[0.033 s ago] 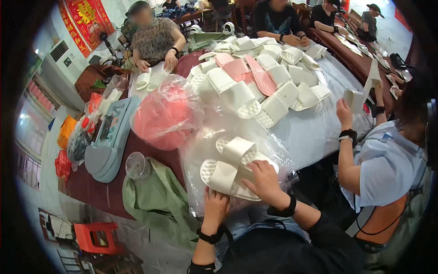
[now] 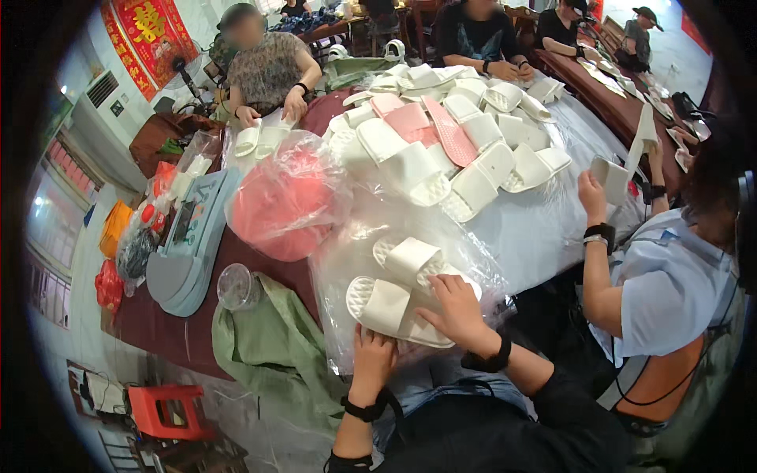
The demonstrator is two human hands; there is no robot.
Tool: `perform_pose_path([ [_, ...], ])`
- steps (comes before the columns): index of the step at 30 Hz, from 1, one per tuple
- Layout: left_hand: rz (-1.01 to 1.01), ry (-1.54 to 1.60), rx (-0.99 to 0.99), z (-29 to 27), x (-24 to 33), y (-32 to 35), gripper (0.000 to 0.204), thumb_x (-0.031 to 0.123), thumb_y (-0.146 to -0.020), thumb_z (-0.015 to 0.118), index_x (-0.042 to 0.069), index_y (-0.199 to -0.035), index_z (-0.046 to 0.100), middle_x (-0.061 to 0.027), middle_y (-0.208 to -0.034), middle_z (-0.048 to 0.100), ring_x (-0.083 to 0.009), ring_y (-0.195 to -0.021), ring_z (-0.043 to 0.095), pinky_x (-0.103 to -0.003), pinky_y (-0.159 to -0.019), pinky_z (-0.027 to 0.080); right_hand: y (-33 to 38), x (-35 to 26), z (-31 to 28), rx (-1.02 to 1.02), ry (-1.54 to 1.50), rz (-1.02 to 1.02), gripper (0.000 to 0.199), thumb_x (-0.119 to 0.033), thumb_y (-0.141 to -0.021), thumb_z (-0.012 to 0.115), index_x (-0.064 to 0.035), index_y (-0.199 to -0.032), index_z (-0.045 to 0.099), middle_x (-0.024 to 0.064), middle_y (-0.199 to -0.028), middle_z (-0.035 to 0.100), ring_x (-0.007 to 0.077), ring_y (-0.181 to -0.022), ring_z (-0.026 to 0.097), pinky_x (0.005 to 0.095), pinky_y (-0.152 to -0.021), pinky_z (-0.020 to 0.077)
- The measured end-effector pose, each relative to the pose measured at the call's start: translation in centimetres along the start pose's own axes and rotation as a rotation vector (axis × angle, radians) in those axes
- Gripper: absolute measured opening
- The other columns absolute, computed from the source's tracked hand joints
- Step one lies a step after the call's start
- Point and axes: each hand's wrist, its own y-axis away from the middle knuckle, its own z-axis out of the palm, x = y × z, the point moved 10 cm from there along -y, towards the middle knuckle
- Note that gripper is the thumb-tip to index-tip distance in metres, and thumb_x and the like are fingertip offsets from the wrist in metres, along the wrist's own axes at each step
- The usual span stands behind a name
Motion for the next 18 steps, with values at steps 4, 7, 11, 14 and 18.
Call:
perform_pose_path([
  [4,0.017,0.014,0.001,0.2,0.7,-0.7,0.041,0.013,-0.072,0.066,0.007,-0.113,0.062,-0.0126,-0.119,0.056,-0.0338,-0.123,0.043,-0.055,-0.108,0.024,-2.1,1.4,2.6,0.007,-0.216,-0.014,0.054,-0.031,-0.077,0.069,-0.0051,-0.121,0.051,0.0176,-0.119,0.050,0.0346,-0.113,0.046,0.0450,-0.091,0.0365],
  [7,0.002,0.023,0.023,0.2,0.3,-0.3,0.037,0.014,-0.074,0.065,0.008,-0.111,0.063,-0.0110,-0.118,0.057,-0.0321,-0.122,0.044,-0.055,-0.108,0.024,-2.1,-0.6,2.7,0.070,-0.122,-0.096,0.055,-0.024,-0.078,0.069,-0.0022,-0.124,0.048,0.0221,-0.129,0.047,0.0424,-0.123,0.041,0.0456,-0.103,0.0325],
  [11,0.020,0.023,0.014,0.3,0.4,-0.1,0.031,0.015,-0.077,0.064,0.011,-0.108,0.065,-0.0086,-0.116,0.058,-0.0299,-0.119,0.046,-0.055,-0.107,0.026,-1.9,-1.0,4.9,-0.143,-0.172,-0.241,0.055,-0.015,-0.080,0.063,-0.0028,-0.130,0.043,0.0233,-0.139,0.037,0.0384,-0.135,0.029,0.0462,-0.111,0.0241],
  [14,0.006,0.036,0.040,0.5,0.0,0.3,0.030,0.016,-0.077,0.063,0.012,-0.107,0.065,-0.0083,-0.115,0.058,-0.0301,-0.118,0.047,-0.056,-0.106,0.027,-1.4,-1.4,6.3,-0.365,-0.310,-0.302,0.057,-0.009,-0.078,0.062,-0.0028,-0.131,0.042,0.0221,-0.140,0.036,0.0360,-0.135,0.030,0.0458,-0.111,0.0252],
  [18,0.000,0.074,-0.009,1.0,0.0,0.3,0.040,0.012,-0.072,0.066,0.009,-0.112,0.063,-0.0098,-0.119,0.056,-0.0307,-0.121,0.044,-0.054,-0.109,0.023,-2.0,-1.4,6.5,-0.310,-0.202,-0.268,0.058,-0.005,-0.072,0.060,-0.0025,-0.129,0.046,0.0195,-0.139,0.039,0.0377,-0.132,0.033,0.0449,-0.108,0.0299],
])
